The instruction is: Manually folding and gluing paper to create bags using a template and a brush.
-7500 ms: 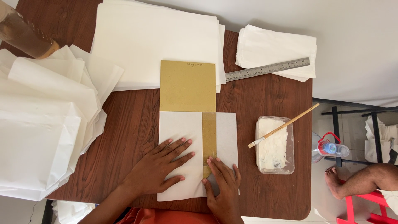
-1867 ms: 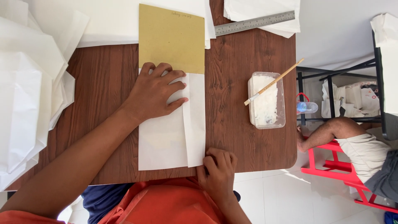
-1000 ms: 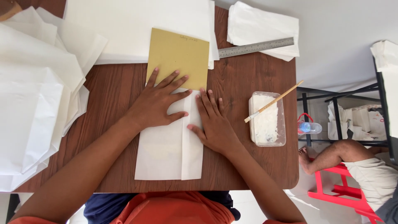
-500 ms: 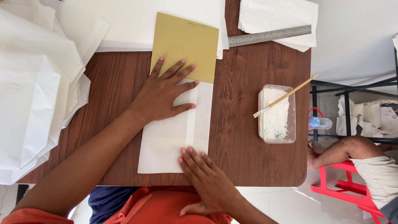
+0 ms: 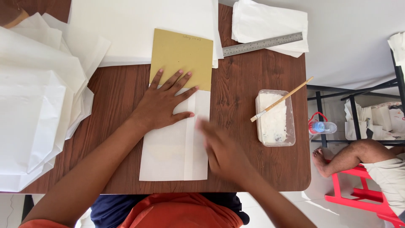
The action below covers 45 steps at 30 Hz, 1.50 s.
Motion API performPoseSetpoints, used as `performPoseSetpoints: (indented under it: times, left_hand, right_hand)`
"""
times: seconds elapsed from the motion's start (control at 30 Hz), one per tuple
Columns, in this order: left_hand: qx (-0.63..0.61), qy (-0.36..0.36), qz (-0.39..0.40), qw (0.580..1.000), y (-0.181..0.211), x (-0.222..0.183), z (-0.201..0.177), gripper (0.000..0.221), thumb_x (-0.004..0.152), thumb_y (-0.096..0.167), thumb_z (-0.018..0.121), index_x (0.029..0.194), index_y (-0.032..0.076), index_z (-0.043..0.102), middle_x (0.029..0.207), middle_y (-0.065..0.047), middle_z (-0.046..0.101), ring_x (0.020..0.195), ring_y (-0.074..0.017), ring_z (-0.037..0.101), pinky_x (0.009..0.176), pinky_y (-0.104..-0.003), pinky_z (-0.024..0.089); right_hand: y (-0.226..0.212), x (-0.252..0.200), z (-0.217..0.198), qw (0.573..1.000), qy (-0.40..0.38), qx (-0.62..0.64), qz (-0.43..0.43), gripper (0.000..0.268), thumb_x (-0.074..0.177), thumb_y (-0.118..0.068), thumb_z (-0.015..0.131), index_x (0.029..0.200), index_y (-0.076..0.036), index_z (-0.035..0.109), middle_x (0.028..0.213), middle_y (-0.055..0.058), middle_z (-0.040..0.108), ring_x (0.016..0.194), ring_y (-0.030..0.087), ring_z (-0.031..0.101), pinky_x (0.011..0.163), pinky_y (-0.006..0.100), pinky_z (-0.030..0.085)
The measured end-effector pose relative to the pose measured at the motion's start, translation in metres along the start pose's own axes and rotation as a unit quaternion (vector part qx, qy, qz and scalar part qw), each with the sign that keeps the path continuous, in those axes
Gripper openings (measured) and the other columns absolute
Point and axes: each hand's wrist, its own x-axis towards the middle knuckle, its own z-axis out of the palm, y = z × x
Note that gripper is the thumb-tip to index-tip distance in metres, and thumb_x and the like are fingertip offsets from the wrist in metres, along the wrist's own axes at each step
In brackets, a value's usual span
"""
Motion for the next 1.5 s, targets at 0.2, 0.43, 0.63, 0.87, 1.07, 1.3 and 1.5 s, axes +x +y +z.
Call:
performPoseSetpoints:
  times: [0.2, 0.43, 0.63, 0.87, 1.07, 1.3, 1.5]
  left_hand:
    - [0.0, -0.054, -0.031, 0.998, 0.007, 0.003, -0.012, 0.075, 0.1, 0.075, 0.029, 0.16, 0.03, 0.036, 0.173, -0.003, 0.02, 0.159, -0.0246, 0.015, 0.127, -0.057, -0.002]
    - [0.007, 0.014, 0.015, 1.0, -0.001, -0.003, 0.0, 0.072, 0.103, 0.067, 0.033, 0.162, 0.025, 0.036, 0.172, -0.009, 0.024, 0.159, -0.0289, 0.019, 0.127, -0.058, 0.003]
    - [-0.004, 0.034, 0.017, 0.999, 0.002, -0.003, -0.008, 0.055, 0.11, 0.045, 0.034, 0.16, 0.024, 0.042, 0.171, -0.009, 0.028, 0.158, -0.029, 0.024, 0.127, -0.056, 0.004]
    - [0.001, 0.004, 0.004, 1.0, 0.0, -0.005, -0.014, 0.057, 0.109, 0.027, 0.029, 0.165, 0.019, 0.028, 0.172, -0.006, 0.023, 0.159, -0.0258, 0.019, 0.128, -0.054, 0.003]
    - [-0.003, -0.013, 0.003, 1.0, 0.001, -0.001, -0.018, 0.057, 0.107, 0.027, 0.029, 0.164, 0.017, 0.028, 0.172, -0.006, 0.023, 0.159, -0.0244, 0.017, 0.128, -0.053, 0.002]
    - [-0.08, -0.014, -0.028, 0.996, 0.0, 0.002, -0.028, 0.044, 0.102, 0.025, 0.047, 0.144, 0.014, 0.05, 0.166, -0.003, 0.038, 0.155, -0.0213, 0.028, 0.127, -0.052, 0.01]
    - [-0.096, 0.008, -0.007, 0.995, -0.005, 0.0, -0.031, 0.034, 0.102, 0.031, 0.053, 0.13, 0.016, 0.066, 0.163, -0.007, 0.043, 0.152, -0.0246, 0.036, 0.125, -0.055, 0.017]
  right_hand:
    - [0.051, 0.032, 0.015, 0.981, -0.069, -0.159, 0.084, 0.073, 0.108, -0.046, 0.039, 0.16, 0.002, 0.02, 0.17, 0.022, 0.012, 0.158, 0.042, 0.007, 0.127, 0.056, 0.009]
    - [-0.003, -0.019, 0.029, 0.941, -0.138, -0.304, -0.054, 0.099, 0.099, -0.075, 0.018, 0.163, 0.0, 0.01, 0.172, 0.02, 0.004, 0.16, 0.033, -0.002, 0.129, 0.05, -0.002]
    - [-0.03, -0.052, 0.037, 0.965, -0.177, -0.164, -0.107, 0.078, 0.106, -0.058, 0.033, 0.164, -0.007, 0.024, 0.171, 0.013, 0.023, 0.16, 0.031, 0.013, 0.126, 0.057, 0.003]
    - [-0.031, -0.065, 0.05, 0.989, 0.042, -0.109, -0.086, 0.059, 0.102, -0.038, 0.073, 0.146, -0.005, 0.051, 0.153, 0.017, 0.053, 0.142, 0.032, 0.054, 0.118, 0.056, 0.04]
    - [-0.036, -0.061, 0.043, 0.977, 0.141, -0.141, -0.076, 0.024, 0.103, -0.023, 0.067, 0.121, -0.006, 0.066, 0.112, 0.009, 0.069, 0.095, 0.023, 0.069, 0.076, 0.038, 0.053]
    - [-0.016, -0.085, 0.076, 0.945, 0.3, -0.129, -0.006, 0.029, 0.09, -0.001, 0.063, 0.118, -0.006, 0.062, 0.08, 0.004, 0.06, 0.061, 0.016, 0.052, 0.053, 0.03, 0.043]
    - [-0.023, -0.088, 0.076, 0.92, 0.31, -0.153, 0.186, 0.043, 0.084, -0.027, 0.062, 0.123, -0.015, 0.074, 0.09, 0.005, 0.053, 0.07, 0.019, 0.05, 0.06, 0.031, 0.045]
